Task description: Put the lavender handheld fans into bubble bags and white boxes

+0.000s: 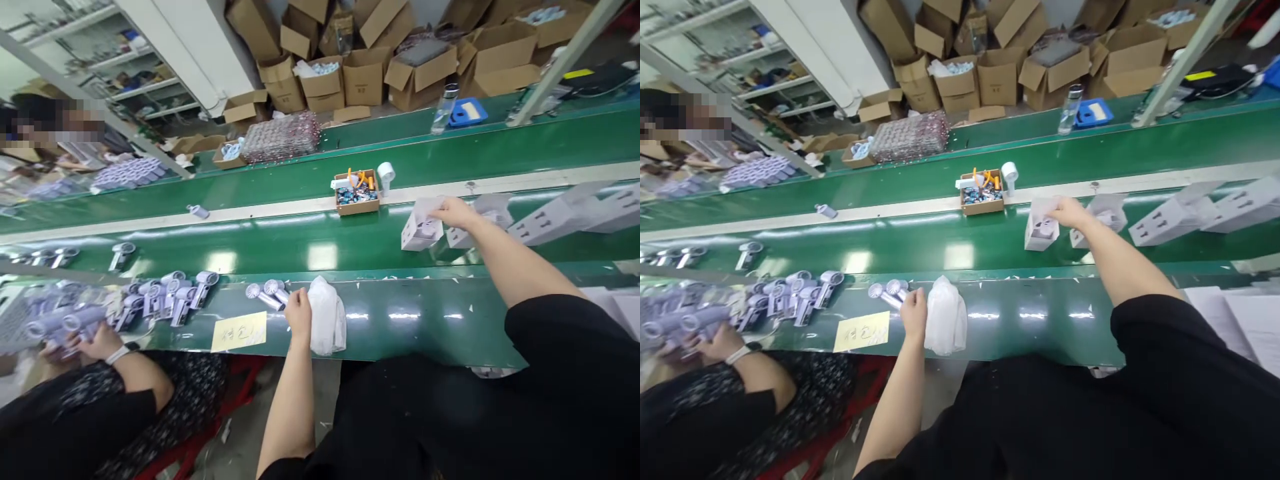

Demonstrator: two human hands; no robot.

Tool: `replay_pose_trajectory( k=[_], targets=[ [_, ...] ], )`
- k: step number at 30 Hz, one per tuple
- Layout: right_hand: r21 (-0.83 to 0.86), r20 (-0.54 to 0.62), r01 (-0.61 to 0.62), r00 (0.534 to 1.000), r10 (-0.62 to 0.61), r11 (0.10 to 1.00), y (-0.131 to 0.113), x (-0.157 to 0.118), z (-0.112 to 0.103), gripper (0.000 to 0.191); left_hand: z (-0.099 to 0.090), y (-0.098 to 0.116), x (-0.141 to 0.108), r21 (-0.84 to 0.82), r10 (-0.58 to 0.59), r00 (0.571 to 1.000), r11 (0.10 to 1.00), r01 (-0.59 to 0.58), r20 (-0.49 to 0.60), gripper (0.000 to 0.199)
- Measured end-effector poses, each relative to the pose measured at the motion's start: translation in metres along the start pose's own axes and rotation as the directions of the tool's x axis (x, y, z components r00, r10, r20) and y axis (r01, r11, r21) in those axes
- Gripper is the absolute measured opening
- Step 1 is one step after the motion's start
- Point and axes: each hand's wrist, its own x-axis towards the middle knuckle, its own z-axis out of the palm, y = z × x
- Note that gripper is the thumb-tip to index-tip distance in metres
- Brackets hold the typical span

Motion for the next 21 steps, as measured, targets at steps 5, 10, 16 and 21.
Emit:
replay_pose_trajectory(
  k=[5, 10, 16, 21],
  targets=[
    [0.150, -0.041, -0.192, 0.979, 0.200, 0.970, 0.004, 0.010, 0.001, 0.030, -0.006, -0.057, 0.043, 0.161, -0.351, 0.936, 0.924, 0.346, 0.005, 0.038],
    [0.139, -0.501, -0.080, 0.854, 0.140, 0.987, -0.056, -0.078, 0.031, 0.022, 0.006, -0.064, 0.047, 0.064, -0.403, 0.912, 0.915, 0.399, 0.070, 0.043],
    [0.599, 0.719, -0.762, 0.647, 0.252, 0.248, -0.144, -0.165, 0.194, 0.036, 0.029, -0.040, -0.023, -0.442, -0.236, 0.889, 0.799, 0.408, 0.393, 0.063],
    [0.684, 0.713, -0.726, 0.647, 0.268, -0.068, -0.163, -0.169, 0.252, 0.016, 0.026, -0.082, -0.069, -0.470, 0.404, 0.760, 0.870, -0.148, 0.508, 0.050]
  ],
)
